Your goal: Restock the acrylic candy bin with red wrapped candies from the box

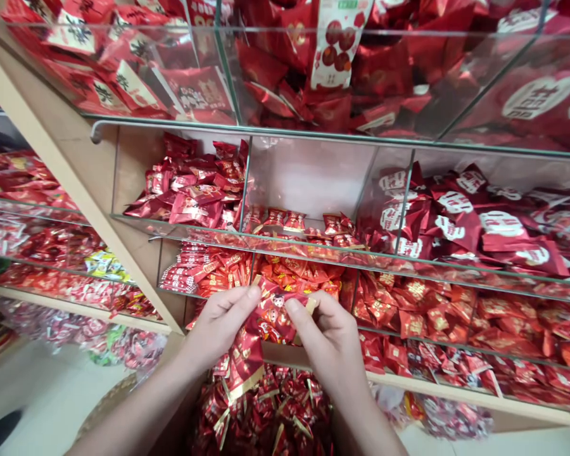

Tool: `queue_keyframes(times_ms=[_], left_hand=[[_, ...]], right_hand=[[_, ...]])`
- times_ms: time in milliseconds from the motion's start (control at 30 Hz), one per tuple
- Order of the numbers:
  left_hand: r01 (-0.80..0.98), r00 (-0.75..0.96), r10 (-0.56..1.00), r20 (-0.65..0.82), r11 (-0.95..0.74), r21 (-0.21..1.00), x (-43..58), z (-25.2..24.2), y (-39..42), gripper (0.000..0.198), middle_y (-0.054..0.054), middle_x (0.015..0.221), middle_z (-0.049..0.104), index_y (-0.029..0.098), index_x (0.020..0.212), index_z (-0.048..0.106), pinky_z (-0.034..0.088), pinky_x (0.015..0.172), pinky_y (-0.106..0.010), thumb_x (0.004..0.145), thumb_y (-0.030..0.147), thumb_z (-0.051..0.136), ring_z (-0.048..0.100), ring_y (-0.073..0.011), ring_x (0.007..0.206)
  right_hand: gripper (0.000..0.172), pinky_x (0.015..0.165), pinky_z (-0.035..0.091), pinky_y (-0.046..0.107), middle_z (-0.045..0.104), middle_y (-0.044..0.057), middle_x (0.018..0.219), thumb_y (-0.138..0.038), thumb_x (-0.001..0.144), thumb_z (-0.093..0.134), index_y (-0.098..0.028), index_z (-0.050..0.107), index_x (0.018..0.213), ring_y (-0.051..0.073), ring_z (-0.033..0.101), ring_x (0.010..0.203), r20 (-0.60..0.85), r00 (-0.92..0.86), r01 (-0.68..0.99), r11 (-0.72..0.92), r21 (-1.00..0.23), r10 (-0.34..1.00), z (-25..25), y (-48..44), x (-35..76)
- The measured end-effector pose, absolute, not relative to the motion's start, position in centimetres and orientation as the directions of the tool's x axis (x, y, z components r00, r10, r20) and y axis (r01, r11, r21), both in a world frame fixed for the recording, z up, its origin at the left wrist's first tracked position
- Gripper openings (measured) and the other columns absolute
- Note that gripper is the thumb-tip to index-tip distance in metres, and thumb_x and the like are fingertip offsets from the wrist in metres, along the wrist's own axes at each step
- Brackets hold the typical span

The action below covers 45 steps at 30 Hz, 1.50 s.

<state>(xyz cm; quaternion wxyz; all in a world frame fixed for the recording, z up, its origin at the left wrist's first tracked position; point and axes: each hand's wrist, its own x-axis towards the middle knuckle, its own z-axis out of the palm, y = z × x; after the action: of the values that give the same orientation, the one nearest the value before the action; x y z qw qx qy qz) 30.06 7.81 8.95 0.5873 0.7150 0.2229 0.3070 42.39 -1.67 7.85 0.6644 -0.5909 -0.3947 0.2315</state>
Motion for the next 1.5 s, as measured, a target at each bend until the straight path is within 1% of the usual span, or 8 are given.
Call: queue_keyframes(times_ms=[100,333,533,700,833,1100,1300,1500], left_hand=[[-0.063,0.678,0.71,0.191,-0.203,0.977,30.2,8.7,7.4,0.038,0.006,0.056,0.031,0.017,0.055,0.037,0.026,0.05,-0.021,0.084,0.041,0.04,0.029,-0.0068,0.053],[-0.096,0.7,0.692,0.175,-0.151,0.984,30.8,8.6,6.7,0.039,0.007,0.053,0.026,0.018,0.052,0.032,0.024,0.048,-0.021,0.083,0.039,0.042,0.026,-0.0069,0.051],[0.015,0.753,0.619,0.225,-0.357,0.934,30.8,8.2,7.5,0.039,0.007,0.05,0.029,0.016,0.048,0.04,0.025,0.049,-0.021,0.081,0.036,0.046,0.03,-0.007,0.05],[-0.091,0.763,0.638,0.1,-0.047,0.995,30.7,7.5,6.9,0.022,0.001,0.071,0.06,0.016,0.082,0.062,0.041,0.062,-0.024,0.073,0.037,0.059,0.052,-0.0115,0.064],[-0.138,0.7,0.714,-0.001,0.137,0.981,30.7,7.5,6.8,0.02,0.002,0.068,0.063,0.016,0.072,0.065,0.043,0.064,-0.021,0.074,0.034,0.059,0.053,-0.0087,0.063],[-0.129,0.745,0.641,-0.182,0.407,0.904,30.7,8.4,7.3,0.021,0.004,0.051,0.061,0.015,0.063,0.063,0.04,0.043,-0.018,0.071,0.035,0.061,0.047,-0.0047,0.037],[-0.137,0.763,0.646,0.014,0.14,0.981,30.8,7.2,6.9,0.021,0.0,0.069,0.064,0.015,0.08,0.066,0.043,0.059,-0.018,0.07,0.033,0.063,0.053,-0.0082,0.06],[-0.056,0.85,0.523,0.068,-0.04,0.998,30.0,6.8,7.1,0.023,-0.003,0.08,0.067,0.014,0.088,0.067,0.044,0.071,-0.026,0.075,0.031,0.057,0.057,-0.0154,0.074]], right_hand=[[0.013,0.052,0.037,0.025,0.056,-0.002,0.061,-0.033,0.071,0.061,-0.022,0.061,0.063,0.012,0.046,0.057,0.29,0.64,0.146,0.258,-0.955,0.711,7.4,-2.1,41.8],[0.008,0.051,0.046,0.027,0.062,-0.002,0.058,-0.033,0.067,0.065,-0.025,0.066,0.064,0.012,0.052,0.049,0.073,0.657,-0.385,0.417,-0.823,0.75,5.9,-2.8,40.4],[0.011,0.049,0.043,0.019,0.06,-0.003,0.059,-0.026,0.064,0.07,-0.02,0.062,0.069,0.008,0.051,0.052,0.006,0.571,-0.327,0.234,-0.916,0.821,4.6,-3.3,41.9],[0.008,0.055,0.042,0.016,0.061,-0.005,0.062,-0.026,0.069,0.067,-0.021,0.06,0.069,0.006,0.051,0.056,0.058,0.611,-0.287,0.289,-0.914,0.79,4.1,-3.4,42.1],[0.008,0.059,0.041,0.016,0.06,-0.006,0.063,-0.025,0.07,0.066,-0.021,0.06,0.067,0.007,0.051,0.06,0.079,0.607,-0.254,0.287,-0.924,0.791,3.7,-2.9,41.9],[0.013,0.058,0.042,0.02,0.061,-0.004,0.059,-0.025,0.07,0.066,-0.019,0.058,0.061,0.008,0.052,0.056,0.056,0.578,-0.399,0.342,-0.85,0.814,3.8,-2.3,41.2],[0.007,0.06,0.044,0.018,0.062,-0.005,0.065,-0.024,0.068,0.068,-0.022,0.061,0.068,0.007,0.054,0.061,0.079,0.647,-0.304,0.352,-0.885,0.758,3.1,-2.0,41.0],[0.026,0.072,0.05,0.028,0.066,0.003,0.091,-0.025,0.066,0.068,-0.025,0.062,0.091,0.016,0.06,0.082,0.072,0.552,-0.203,0.218,-0.955,0.831,3.2,-2.3,41.5]])
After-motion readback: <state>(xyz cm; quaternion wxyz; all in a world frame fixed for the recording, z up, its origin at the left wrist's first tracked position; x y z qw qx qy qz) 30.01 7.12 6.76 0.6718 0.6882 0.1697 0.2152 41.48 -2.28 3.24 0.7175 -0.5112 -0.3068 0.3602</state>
